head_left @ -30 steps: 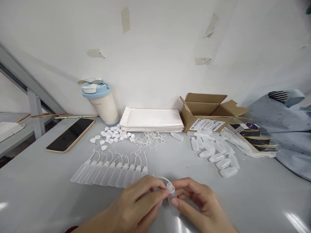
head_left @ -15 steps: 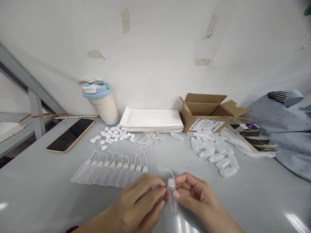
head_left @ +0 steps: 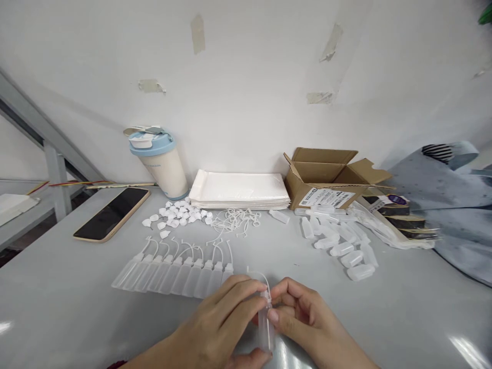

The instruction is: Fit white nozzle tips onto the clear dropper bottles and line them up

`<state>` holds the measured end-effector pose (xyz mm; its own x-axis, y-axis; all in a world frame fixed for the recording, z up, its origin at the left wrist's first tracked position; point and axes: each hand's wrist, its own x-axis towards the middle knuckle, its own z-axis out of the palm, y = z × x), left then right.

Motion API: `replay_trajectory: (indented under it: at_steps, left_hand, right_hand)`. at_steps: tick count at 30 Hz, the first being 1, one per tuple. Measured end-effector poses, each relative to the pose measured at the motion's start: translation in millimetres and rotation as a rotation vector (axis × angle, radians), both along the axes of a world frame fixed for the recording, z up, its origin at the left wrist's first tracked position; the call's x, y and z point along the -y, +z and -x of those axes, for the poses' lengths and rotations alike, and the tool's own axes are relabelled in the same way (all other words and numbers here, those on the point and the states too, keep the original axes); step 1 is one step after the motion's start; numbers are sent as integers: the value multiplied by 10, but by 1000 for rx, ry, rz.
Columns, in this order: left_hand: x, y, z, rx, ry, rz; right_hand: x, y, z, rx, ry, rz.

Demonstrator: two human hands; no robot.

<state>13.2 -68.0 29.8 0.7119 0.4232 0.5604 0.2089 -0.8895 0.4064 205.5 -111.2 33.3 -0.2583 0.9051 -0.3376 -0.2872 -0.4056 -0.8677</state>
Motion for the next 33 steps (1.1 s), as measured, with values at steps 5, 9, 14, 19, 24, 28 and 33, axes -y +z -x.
replay_trajectory:
  at_steps: [5, 9, 14, 19, 24, 28, 33]
  left_hand:
    - [-64, 16, 63, 14, 11, 111]
    - [-215, -39, 162, -70, 75, 176]
    - [-338, -41, 262, -263, 118, 231]
    - [-356, -31, 270, -306, 131, 248]
    - [-350, -28, 259, -344, 113, 272]
    - [-343, -17, 255, -351, 113, 268]
    - [-348, -18, 259, -362, 110, 249]
  right_hand:
    - [29, -111, 6, -76, 12, -11]
    - [57, -171, -9, -38, -16, 7]
    - [53, -110, -31, 49, -29, 20]
    - [60, -83, -30, 81, -41, 15]
    - [63, -97, -29, 89, -50, 14]
    - [60, -88, -33, 81, -58, 22]
    - [59, -64, -33, 75, -62, 44]
